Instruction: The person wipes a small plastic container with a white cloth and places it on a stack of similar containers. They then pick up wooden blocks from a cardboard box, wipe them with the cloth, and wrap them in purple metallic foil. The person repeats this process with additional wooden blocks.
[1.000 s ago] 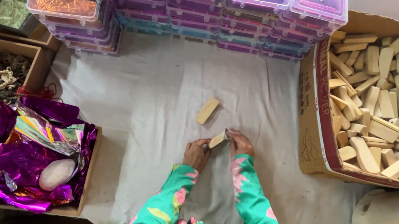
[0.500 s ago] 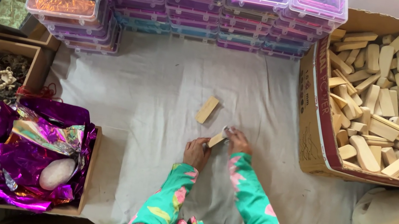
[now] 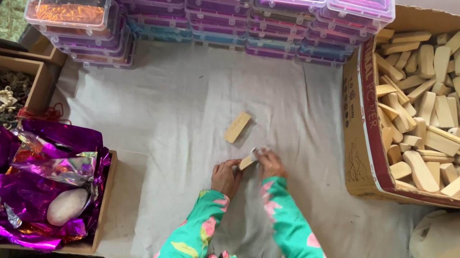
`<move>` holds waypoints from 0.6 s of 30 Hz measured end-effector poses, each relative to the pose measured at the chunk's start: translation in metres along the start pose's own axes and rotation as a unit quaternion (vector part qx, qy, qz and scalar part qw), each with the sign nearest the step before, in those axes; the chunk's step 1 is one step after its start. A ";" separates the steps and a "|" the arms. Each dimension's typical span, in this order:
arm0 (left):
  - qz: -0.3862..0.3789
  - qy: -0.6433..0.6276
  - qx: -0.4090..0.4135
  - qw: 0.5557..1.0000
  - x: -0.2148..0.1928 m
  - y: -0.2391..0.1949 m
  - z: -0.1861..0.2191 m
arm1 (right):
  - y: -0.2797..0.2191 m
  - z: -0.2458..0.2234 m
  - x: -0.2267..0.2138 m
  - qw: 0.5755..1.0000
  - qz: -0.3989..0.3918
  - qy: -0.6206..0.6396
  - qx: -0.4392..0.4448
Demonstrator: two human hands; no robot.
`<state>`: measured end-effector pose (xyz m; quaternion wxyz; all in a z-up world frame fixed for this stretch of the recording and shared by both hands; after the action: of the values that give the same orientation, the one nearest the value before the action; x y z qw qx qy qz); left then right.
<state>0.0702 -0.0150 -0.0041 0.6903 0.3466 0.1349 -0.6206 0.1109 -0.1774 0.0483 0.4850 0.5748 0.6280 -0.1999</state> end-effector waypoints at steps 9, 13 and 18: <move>-0.024 -0.003 0.016 1.000 -0.003 0.002 0.007 | -0.003 -0.002 -0.011 0.997 -0.060 0.037 0.006; -0.021 0.006 0.024 0.999 -0.001 0.001 0.002 | -0.009 -0.005 0.008 0.998 -0.052 0.029 0.030; 0.000 0.017 0.039 0.999 -0.002 -0.003 0.004 | -0.035 -0.004 0.041 0.993 -0.102 0.040 -0.030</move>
<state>0.0662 -0.0161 -0.0013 0.6741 0.3840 0.1224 -0.6190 0.0824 -0.1617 0.0045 0.4535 0.5003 0.7082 -0.2062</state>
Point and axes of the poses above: each hand's wrist, its own y-axis towards the middle knuckle, its own x-axis out of the palm, z = x × y, the point moved 6 cm from there along y, towards the middle knuckle, and after that the axes turned 11 degrees about -z, right-handed, at the moved point
